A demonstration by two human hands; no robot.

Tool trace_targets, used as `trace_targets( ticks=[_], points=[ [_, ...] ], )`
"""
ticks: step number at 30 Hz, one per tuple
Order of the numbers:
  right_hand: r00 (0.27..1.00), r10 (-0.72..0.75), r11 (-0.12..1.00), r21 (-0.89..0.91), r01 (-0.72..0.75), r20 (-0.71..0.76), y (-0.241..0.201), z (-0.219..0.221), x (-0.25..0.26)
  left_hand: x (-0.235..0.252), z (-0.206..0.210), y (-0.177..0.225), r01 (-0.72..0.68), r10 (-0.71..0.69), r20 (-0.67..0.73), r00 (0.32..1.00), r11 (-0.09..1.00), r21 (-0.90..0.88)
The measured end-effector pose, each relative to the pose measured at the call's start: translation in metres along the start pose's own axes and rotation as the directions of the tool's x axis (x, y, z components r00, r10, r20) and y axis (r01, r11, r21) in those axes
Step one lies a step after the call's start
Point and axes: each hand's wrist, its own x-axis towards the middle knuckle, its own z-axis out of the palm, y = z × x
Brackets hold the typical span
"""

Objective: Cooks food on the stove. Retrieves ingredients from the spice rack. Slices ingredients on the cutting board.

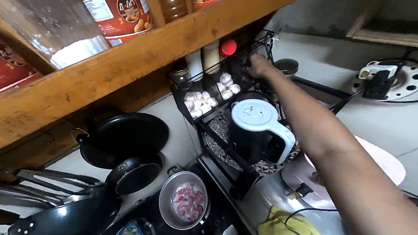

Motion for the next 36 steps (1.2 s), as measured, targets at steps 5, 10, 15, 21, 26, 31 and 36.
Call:
trace_targets(
  ticks=[5, 10, 15, 21, 26, 31, 36],
  points=[
    [0.989, -0.146, 0.989, 0.023, 0.145, 0.038, 0.001, -0.021, -0.012, 0.001, -0.001, -0.006, 0.009, -0.009, -0.017, 1.0, 1.0, 0.004],
    [0.994, -0.03, 0.994, 0.111, 0.018, 0.107, 0.01, -0.032, -0.018, 0.004, 0.002, -0.009, 0.004, -0.004, -0.016, 1.0, 1.0, 0.008],
    [0.981, -0.014, 0.929, -0.361, 0.084, 0.194, 0.003, -0.023, -0.012, 0.007, 0.002, -0.006, -0.04, 0.04, 0.02, 0.999, 0.999, 0.015],
    [0.964, 0.068, 0.869, -0.489, 0.07, 0.257, -0.02, -0.02, -0.016, 0.008, 0.0, -0.003, -0.059, 0.057, 0.049, 0.997, 0.998, 0.023],
    [0.978, -0.17, 0.968, -0.166, 0.189, 0.121, 0.008, -0.034, -0.034, 0.006, -0.005, -0.003, -0.093, 0.094, 0.05, 0.994, 0.995, -0.022],
    [0.956, -0.268, 0.962, -0.084, 0.259, -0.118, 0.012, -0.055, -0.103, 0.01, -0.005, -0.005, -0.186, 0.189, 0.104, 0.977, 0.982, -0.039],
    [0.901, -0.205, 0.947, 0.157, 0.282, -0.382, 0.023, -0.067, -0.233, 0.027, -0.006, 0.013, -0.229, 0.285, 0.219, 0.933, 0.941, -0.248]
  ],
)
